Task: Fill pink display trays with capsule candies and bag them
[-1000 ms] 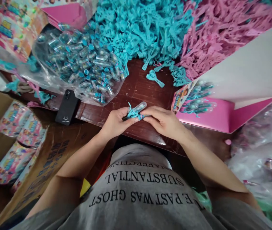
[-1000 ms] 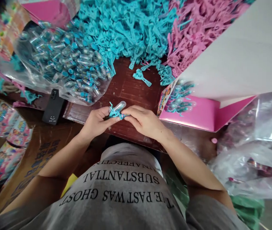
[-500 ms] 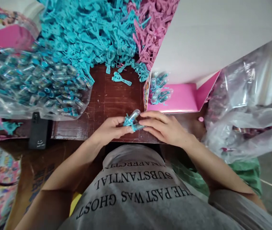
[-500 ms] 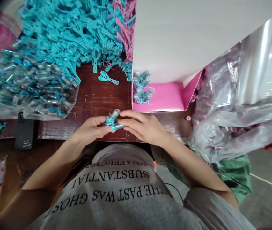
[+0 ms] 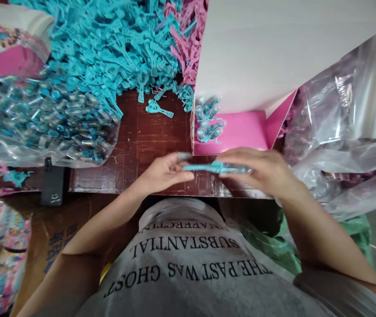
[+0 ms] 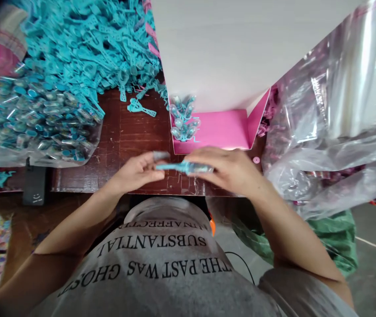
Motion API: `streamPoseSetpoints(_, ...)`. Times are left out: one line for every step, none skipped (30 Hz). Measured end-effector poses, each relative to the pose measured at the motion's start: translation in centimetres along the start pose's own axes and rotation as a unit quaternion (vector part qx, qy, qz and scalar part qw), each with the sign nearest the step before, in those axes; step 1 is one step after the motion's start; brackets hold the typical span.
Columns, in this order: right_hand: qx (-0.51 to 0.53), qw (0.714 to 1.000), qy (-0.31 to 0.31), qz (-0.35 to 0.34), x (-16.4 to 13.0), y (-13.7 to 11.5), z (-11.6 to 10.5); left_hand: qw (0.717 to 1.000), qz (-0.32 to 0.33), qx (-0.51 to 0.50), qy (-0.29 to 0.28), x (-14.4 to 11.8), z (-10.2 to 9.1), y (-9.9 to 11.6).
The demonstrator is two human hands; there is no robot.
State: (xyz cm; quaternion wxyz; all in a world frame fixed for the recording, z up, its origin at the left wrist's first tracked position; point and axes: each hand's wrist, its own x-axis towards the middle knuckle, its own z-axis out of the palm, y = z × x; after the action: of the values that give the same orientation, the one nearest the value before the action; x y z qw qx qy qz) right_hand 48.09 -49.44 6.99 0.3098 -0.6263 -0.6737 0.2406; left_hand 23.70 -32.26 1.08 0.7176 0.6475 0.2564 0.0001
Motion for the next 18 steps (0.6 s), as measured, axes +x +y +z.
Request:
streamPoseSetpoints(-0.036, 0.998, 0.042, 0.040, 0.0, 0.3, -0.4, 0.995, 0.039, 0.048, 0.083, 0.8, 0.1, -0.8)
streamPoseSetpoints(-0.081, 0.992, 0.070, 0.072, 0.1, 0.6, -0.7, 0.982, 0.072, 0.096, 0.148, 1.7, 0.4, -1.6)
streamPoseSetpoints(-0.125, 0.984, 0.080, 0.094, 0.2, 0.9, -0.9, 0.967, 0.099, 0.139, 0.188, 2.7, 0.7, -2.4)
streamPoseSetpoints(-0.161, 0.979, 0.073, 0.105, 0.5, 1.1, -1.0, 0.955, 0.119, 0.178, 0.205, 3.8, 1.2, -3.0)
streamPoseSetpoints(-0.190, 0.974, 0.053, 0.108, 0.7, 1.3, -1.0, 0.945, 0.135, 0.212, 0.209, 4.8, 1.7, -3.5)
streamPoseSetpoints(-0.212, 0.971, 0.028, 0.105, 0.9, 1.3, -1.0, 0.936, 0.147, 0.239, 0.211, 5.7, 2.2, -3.9)
streamPoseSetpoints(-0.230, 0.968, 0.003, 0.098, 1.2, 1.3, -1.0, 0.929, 0.154, 0.260, 0.212, 6.4, 2.6, -4.2)
streamPoseSetpoints(-0.243, 0.966, -0.018, 0.091, 1.5, 1.2, -1.1, 0.924, 0.159, 0.274, 0.215, 7.0, 2.8, -4.3)
streamPoseSetpoints(-0.251, 0.964, -0.035, 0.083, 1.7, 1.0, -1.1, 0.919, 0.163, 0.283, 0.219, 7.4, 3.0, -4.4)
streamPoseSetpoints(-0.254, 0.963, -0.046, 0.078, 2.1, 0.8, -1.1, 0.917, 0.165, 0.289, 0.222, 7.7, 3.0, -4.4)
streamPoseSetpoints(-0.253, 0.963, -0.051, 0.076, 2.5, 0.6, -1.0, 0.914, 0.166, 0.293, 0.224, 7.8, 2.9, -4.4)
streamPoseSetpoints(-0.255, 0.963, -0.051, 0.076, 2.9, 0.3, -0.8, 0.913, 0.167, 0.296, 0.227, 7.9, 2.7, -4.4)
streamPoseSetpoints(-0.264, 0.960, -0.047, 0.080, 3.4, 0.0, -0.6, 0.912, 0.167, 0.297, 0.228, 7.9, 2.4, -4.4)
streamPoseSetpoints(-0.278, 0.956, -0.041, 0.083, 4.0, -0.3, -0.3, 0.912, 0.168, 0.297, 0.229, 7.9, 2.2, -4.5)
streamPoseSetpoints(-0.296, 0.950, -0.036, 0.088, 4.5, -0.6, 0.0, 0.912, 0.169, 0.296, 0.228, 7.9, 2.0, -4.5)
streamPoseSetpoints(-0.314, 0.944, -0.032, 0.094, 4.9, -0.9, 0.4, 0.913, 0.170, 0.295, 0.225, 8.0, 1.8, -4.5)
streamPoseSetpoints(-0.328, 0.939, -0.031, 0.102, 5.3, -1.1, 0.7, 0.914, 0.171, 0.294, 0.221, 8.1, 1.7, -4.5)
streamPoseSetpoints(-0.337, 0.934, -0.030, 0.111, 5.5, -1.3, 1.1, 0.915, 0.172, 0.293, 0.217, 8.2, 1.5, -4.5)
